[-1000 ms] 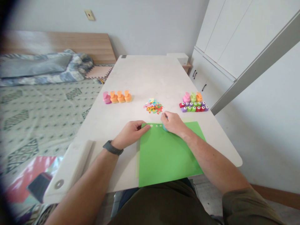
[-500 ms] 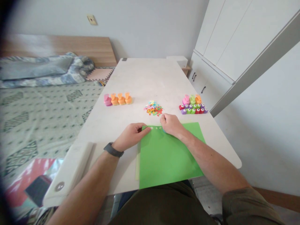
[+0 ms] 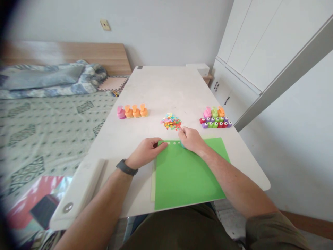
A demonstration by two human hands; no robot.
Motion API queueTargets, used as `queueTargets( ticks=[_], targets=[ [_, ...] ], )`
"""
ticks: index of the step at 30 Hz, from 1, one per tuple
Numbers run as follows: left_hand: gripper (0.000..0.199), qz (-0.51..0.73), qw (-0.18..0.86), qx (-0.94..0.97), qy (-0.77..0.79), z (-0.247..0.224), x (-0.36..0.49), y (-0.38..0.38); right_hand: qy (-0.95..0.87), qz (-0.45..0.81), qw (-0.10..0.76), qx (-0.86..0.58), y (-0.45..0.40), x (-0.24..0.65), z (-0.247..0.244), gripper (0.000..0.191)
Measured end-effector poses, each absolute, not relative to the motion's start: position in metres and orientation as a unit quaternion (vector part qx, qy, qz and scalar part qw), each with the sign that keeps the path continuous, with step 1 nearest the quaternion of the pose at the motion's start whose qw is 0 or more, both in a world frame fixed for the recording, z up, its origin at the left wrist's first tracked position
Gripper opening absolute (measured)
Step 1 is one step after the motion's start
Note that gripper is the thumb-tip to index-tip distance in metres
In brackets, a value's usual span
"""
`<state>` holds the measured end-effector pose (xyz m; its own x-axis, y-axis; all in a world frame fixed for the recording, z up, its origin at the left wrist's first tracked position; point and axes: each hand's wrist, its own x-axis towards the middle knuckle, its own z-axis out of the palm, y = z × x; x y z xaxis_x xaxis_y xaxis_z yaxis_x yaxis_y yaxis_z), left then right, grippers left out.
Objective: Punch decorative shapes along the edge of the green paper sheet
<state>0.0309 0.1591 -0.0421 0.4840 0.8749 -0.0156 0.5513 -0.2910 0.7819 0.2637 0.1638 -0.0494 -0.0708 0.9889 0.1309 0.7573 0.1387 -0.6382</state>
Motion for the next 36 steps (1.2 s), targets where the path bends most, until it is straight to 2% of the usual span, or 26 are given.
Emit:
queueTargets(
  ticks=[6,14,18,23,28,32,36],
  targets=[
    [0.044,0.206,0.377,0.780,0.455,-0.041,0.031,0.158,-0.660,0.231,0.341,-0.628,0.162,0.270,-0.048,0.040],
    [0.044,0.197,0.371,0.781,0.461,-0.038,0.031,0.158,-0.567,0.186,0.465,-0.654,0.169,0.285,-0.045,0.046],
    [0.044,0.196,0.374,0.780,0.462,-0.038,0.031,0.157,-0.546,0.193,0.485,-0.655,0.172,0.290,-0.044,0.047],
    [0.046,0.197,0.391,0.782,0.444,-0.037,0.030,0.156,-0.564,0.238,0.465,-0.640,0.174,0.302,-0.040,0.040],
    [0.045,0.190,0.421,0.799,0.385,-0.035,0.028,0.154,-0.571,0.360,0.431,-0.599,0.170,0.310,-0.032,0.033],
    [0.046,0.170,0.442,0.809,0.347,-0.037,0.028,0.153,-0.538,0.481,0.381,-0.577,0.166,0.307,-0.025,0.032],
    [0.046,0.159,0.445,0.816,0.334,-0.038,0.029,0.153,-0.560,0.503,0.317,-0.577,0.168,0.303,-0.022,0.029]
  ],
)
